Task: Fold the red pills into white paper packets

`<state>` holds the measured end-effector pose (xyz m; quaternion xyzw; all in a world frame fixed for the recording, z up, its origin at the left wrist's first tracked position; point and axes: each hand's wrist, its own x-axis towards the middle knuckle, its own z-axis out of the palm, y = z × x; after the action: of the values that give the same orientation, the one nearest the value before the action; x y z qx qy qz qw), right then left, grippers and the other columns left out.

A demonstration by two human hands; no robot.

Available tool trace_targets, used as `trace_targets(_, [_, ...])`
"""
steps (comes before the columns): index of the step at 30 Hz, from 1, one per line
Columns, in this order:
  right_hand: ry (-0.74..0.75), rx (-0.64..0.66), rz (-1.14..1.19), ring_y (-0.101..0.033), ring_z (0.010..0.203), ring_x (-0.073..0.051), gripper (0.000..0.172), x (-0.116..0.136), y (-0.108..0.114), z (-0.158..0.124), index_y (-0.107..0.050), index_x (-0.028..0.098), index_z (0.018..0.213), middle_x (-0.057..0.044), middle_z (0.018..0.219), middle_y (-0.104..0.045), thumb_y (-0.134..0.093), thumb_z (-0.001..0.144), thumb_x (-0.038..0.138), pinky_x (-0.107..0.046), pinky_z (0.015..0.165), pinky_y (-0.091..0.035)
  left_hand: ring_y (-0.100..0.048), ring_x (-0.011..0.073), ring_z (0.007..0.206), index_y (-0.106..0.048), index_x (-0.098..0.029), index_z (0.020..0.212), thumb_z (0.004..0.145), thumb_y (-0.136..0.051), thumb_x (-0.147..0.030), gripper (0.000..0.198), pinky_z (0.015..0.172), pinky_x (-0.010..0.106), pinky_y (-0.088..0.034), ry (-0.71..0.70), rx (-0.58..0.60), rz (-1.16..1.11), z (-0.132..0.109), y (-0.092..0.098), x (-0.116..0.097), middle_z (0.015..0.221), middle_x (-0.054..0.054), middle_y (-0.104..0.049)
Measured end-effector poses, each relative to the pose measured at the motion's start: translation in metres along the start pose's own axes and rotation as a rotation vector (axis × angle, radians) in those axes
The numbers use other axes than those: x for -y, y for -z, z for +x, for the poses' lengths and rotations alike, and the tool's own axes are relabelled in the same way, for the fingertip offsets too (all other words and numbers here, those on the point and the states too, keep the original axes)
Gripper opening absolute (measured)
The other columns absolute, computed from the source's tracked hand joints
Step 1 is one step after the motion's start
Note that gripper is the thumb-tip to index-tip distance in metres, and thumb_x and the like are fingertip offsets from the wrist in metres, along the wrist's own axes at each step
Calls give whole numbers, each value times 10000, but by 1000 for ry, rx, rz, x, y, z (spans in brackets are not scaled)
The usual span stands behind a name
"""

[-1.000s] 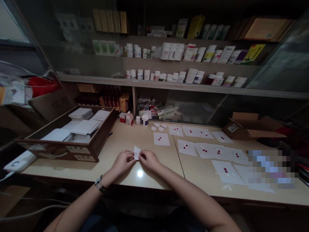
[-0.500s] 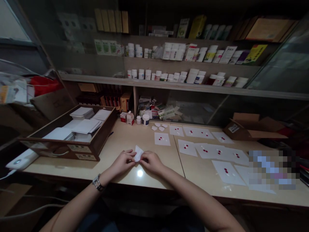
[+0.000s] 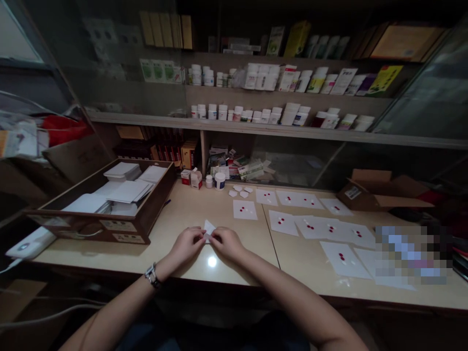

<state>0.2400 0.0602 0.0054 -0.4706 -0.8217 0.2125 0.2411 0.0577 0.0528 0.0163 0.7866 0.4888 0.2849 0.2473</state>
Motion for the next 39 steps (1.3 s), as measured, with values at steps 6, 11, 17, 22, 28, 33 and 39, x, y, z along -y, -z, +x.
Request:
trace_targets(6, [-114, 19, 26, -535, 621, -138, 155, -2, -3, 9, -644, 162, 725, -31, 696, -651, -558, 813, 256, -226, 575, -331, -619, 191, 786, -665, -162, 839, 779, -566, -183, 117, 743, 298, -457, 89, -47, 6, 0, -1, -1, 828, 69, -684])
trace_targets(11, [-176, 13, 48, -529, 595, -134, 130, -2, -6, 13, -636, 166, 699, -22, 661, -645, -569, 776, 247, -222, 560, -325, -621, 213, 942, -500, -194, 1270, 783, -574, -163, 493, 840, 338, -466, 56, -64, 11, 0, -5, 5, 1034, 93, -676])
trace_targets(17, [-186, -22, 67, -538, 596, -135, 160, -3, -8, 13, -634, 162, 679, -26, 649, -643, -570, 781, 268, -222, 568, -340, -521, 245, 1103, -609, -177, 1103, 865, -468, -146, 278, 961, 422, -404, -203, -70, 278, -7, -9, 4, 1197, 126, -582])
trace_targets(22, [-181, -43, 85, -539, 598, -132, 134, -2, -8, 11, -629, 164, 706, -20, 656, -639, -591, 779, 270, -220, 569, -349, -523, 235, 1067, -571, -171, 1105, 865, -393, -69, 315, 1018, 537, -297, -261, 78, 438, -16, -6, 2, 1114, 117, -600])
trace_targets(28, [-164, -79, 79, -543, 629, -134, 70, 1, -6, 8, -617, 155, 824, -22, 710, -627, -578, 772, 183, -222, 590, -381, -490, 242, 1118, -561, -171, 1108, 873, -397, -83, 300, 1034, 540, -271, -273, 111, 452, -15, -5, 2, 1113, 114, -602])
trace_targets(33, [69, -77, -219, -551, 728, -163, 139, 7, 3, -2, -641, 158, 780, -67, 800, -625, -509, 825, 156, -257, 656, -404, -552, 206, 993, -610, -166, 981, 874, -413, -98, 235, 1012, 453, -348, -295, 105, 387, -8, -4, 2, 1033, 92, -620])
trace_targets(39, [377, 27, -427, -588, 811, -215, 218, 8, 7, -20, -663, 121, 924, -125, 861, -662, -466, 882, 205, -344, 775, -441, -576, 203, 856, -625, -133, 909, 859, -429, -117, 203, 855, 370, -479, -325, 106, 405, -5, -7, 1, 979, 116, -617])
